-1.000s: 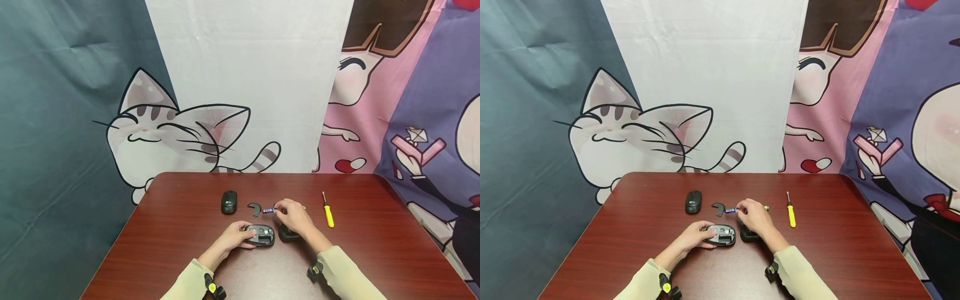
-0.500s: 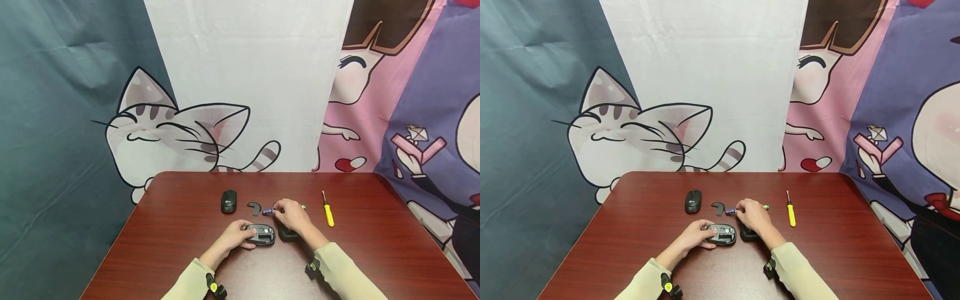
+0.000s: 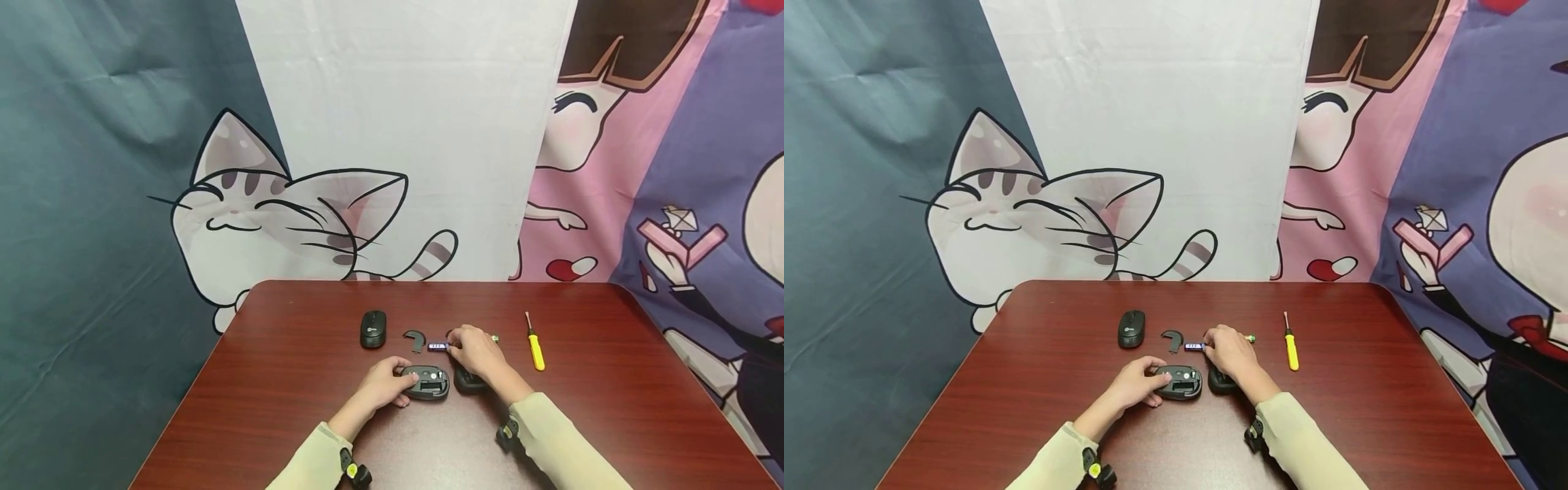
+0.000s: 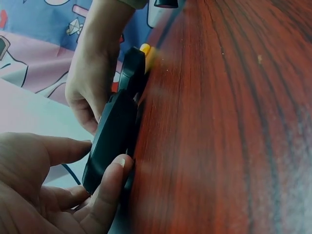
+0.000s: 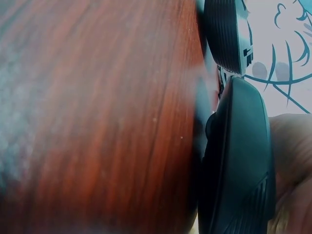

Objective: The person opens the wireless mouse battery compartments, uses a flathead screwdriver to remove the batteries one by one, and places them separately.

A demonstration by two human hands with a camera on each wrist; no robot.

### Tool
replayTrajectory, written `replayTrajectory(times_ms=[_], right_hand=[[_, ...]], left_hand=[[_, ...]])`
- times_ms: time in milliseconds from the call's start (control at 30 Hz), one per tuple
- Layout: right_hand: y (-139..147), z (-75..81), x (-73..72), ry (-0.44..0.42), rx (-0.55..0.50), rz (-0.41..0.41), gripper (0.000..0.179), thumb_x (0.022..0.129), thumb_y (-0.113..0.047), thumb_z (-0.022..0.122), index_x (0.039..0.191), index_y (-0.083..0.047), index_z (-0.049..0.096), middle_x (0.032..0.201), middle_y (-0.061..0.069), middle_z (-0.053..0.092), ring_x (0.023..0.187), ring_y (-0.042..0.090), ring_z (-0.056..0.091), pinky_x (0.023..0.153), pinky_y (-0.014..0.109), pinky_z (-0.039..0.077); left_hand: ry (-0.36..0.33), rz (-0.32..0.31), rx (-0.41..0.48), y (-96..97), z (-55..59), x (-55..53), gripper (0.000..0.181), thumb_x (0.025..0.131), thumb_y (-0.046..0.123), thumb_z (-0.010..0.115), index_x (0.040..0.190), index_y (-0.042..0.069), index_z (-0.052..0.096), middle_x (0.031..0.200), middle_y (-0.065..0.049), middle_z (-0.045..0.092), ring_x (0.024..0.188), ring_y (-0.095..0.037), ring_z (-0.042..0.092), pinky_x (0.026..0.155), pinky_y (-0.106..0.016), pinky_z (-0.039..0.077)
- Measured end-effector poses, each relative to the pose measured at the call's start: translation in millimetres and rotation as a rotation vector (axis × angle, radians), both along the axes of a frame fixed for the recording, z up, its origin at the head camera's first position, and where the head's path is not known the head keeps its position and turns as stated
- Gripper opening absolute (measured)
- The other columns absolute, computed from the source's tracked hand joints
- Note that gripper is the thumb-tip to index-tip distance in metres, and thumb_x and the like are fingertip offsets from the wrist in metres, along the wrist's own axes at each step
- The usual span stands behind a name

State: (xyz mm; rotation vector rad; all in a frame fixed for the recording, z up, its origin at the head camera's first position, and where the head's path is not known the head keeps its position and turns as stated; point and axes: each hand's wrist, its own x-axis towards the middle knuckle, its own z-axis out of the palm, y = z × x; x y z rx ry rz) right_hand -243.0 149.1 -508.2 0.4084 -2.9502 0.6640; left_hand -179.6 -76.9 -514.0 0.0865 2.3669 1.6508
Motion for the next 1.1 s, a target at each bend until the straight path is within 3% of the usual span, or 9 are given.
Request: replayTrajectory(times_ms=[300, 500, 1100], right_hand=[[-1, -3.4, -0.5, -0.018, 0.033, -0.015, 0.009, 0.085, -0.019, 0.079, 0.087, -0.018, 0.071, 0.086, -0.001, 0.062, 0.077, 0.019, 0.059, 0.067, 0.042, 0.053], [-2, -3.3, 0.1, -0.028, 0.024, -0.021, 0.010, 0.086, -0.019, 0.079, 0.093, -0.015, 0.073, 0.088, 0.000, 0.063, 0.078, 0.019, 0.061, 0.069, 0.043, 0.054], [-10, 0.7, 2.1, -0.016, -0.016, -0.013, 0.008, 0.086, -0.018, 0.077, 0.092, -0.016, 0.073, 0.084, -0.003, 0.060, 0.075, 0.016, 0.057, 0.065, 0.038, 0.052]], left_hand=[[0.006, 0.009, -0.044, 3.3, 0.7, 0.3, 0.039, 0.089, 0.015, 0.077, 0.121, -0.003, 0.063, 0.105, -0.014, 0.062, 0.053, -0.016, 0.068, 0.047, -0.029, 0.060], [0.039, 0.015, -0.087, 2.8, 1.2, 0.3, 0.038, 0.089, 0.017, 0.078, 0.120, -0.001, 0.064, 0.106, -0.013, 0.058, 0.052, -0.016, 0.068, 0.046, -0.029, 0.059], [0.069, 0.024, -0.136, -8.3, 9.5, 0.3, 0.041, 0.088, 0.023, 0.078, 0.120, 0.001, 0.064, 0.113, -0.012, 0.062, 0.057, -0.016, 0.068, 0.049, -0.030, 0.060]])
